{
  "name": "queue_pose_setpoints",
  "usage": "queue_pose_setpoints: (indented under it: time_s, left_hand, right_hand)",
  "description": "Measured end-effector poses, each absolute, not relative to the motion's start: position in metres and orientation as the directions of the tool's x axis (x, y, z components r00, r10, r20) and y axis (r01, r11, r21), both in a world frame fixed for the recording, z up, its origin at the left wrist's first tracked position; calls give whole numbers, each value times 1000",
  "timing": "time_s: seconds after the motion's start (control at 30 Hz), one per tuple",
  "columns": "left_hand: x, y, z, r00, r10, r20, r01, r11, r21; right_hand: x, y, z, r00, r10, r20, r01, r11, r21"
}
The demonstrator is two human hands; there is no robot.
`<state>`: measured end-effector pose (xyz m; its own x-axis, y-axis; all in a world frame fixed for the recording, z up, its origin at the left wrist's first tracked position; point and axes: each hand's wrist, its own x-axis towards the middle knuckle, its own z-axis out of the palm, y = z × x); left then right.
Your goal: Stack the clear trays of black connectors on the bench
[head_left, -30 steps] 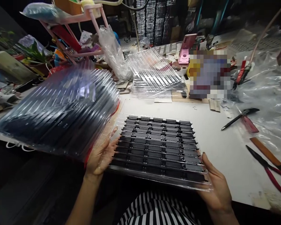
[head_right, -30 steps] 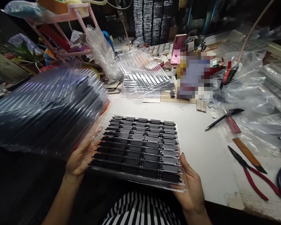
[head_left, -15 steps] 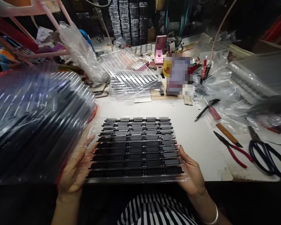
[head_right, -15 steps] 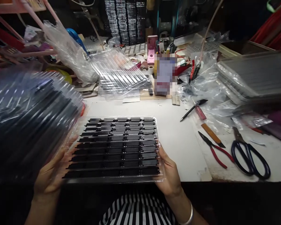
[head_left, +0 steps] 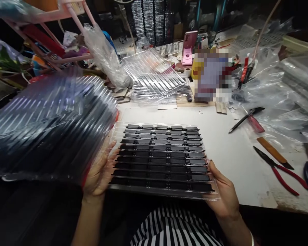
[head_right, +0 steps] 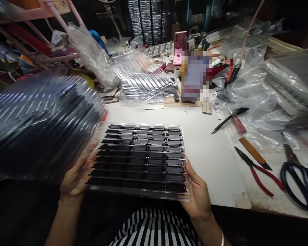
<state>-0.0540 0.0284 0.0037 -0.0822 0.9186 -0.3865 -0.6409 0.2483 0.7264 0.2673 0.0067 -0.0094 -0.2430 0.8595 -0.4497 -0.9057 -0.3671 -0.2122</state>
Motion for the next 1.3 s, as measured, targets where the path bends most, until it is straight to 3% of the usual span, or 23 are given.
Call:
queue_pose_setpoints:
  time_s: [0.57, 0.9, 1.07, 1.3]
  left_hand:
    - [-53, 31, 7, -88, 904, -418, -579, 295, 760]
    - [-55, 27, -1, -37, 939, -342, -626, 245, 740]
    - [-55, 23, 1, 11, 943, -333, -630, 265, 730]
    - [-58, 22, 0, 81, 947, -310, -612, 293, 735]
  right_hand:
    - [265, 6, -9, -240, 883, -404, -905, -355, -236]
    - [272, 2, -7, -118, 713, -691, -925, -332, -185]
    - [271, -6, -1, 45, 729, -683, -910, -252, -329]
    - [275, -12, -15, -13, 802, -597, -862, -311, -400]
